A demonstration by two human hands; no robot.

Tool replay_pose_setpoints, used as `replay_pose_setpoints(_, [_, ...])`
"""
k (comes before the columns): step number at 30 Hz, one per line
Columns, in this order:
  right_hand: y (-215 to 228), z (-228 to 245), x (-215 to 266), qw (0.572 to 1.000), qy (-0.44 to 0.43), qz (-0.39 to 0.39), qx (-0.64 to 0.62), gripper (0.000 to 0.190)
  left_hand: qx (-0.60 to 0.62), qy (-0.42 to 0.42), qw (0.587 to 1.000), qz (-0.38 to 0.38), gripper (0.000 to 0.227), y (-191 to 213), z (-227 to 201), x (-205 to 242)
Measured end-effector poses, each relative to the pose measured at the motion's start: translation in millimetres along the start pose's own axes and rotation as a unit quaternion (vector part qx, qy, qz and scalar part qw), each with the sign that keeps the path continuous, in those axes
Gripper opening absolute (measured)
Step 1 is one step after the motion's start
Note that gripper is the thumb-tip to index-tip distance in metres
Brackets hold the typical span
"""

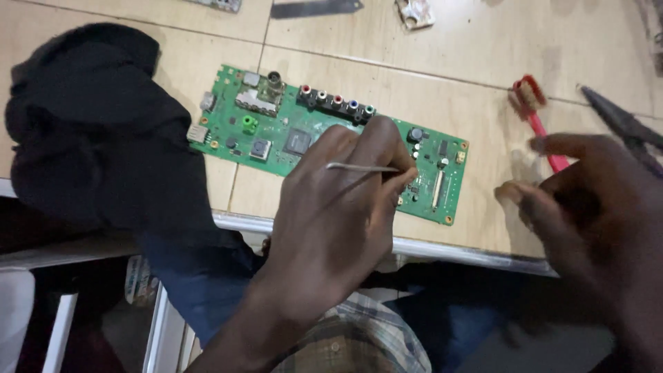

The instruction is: Repairing and cleaning a circuit board using a metal probe and a brush

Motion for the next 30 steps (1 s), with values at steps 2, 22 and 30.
replay_pose_setpoints(2, [0.1,12.1,-4.6,0.999,0.011,0.021,0.034,0.032,-0.001,0.009,1.000,-0.013,0.025,2.6,0.9,-1.7])
replay_pose_setpoints(22, [-5.7,-32.6,79.9,0.995,0.016,-0.103,0.010,0.035,0.085,0.013,0.995,-0.059,0.015,15.1,5.6,-1.6])
replay_pose_setpoints(30, [-30.9,80.5,54.9,0.997,-0.021,-0.051,-0.058,0.026,0.054,0.005,0.998,-0.024,0.020,8.4,6.6,-5.1])
Point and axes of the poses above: each hand's wrist, its own x-axis away from the middle knuckle, its own y-axis out of the back of the hand, z = x × y, the point moved 3 cm from there along -x, towards the middle knuckle, and after that the axes turned 6 degrees about y, right-handed, at the moved point
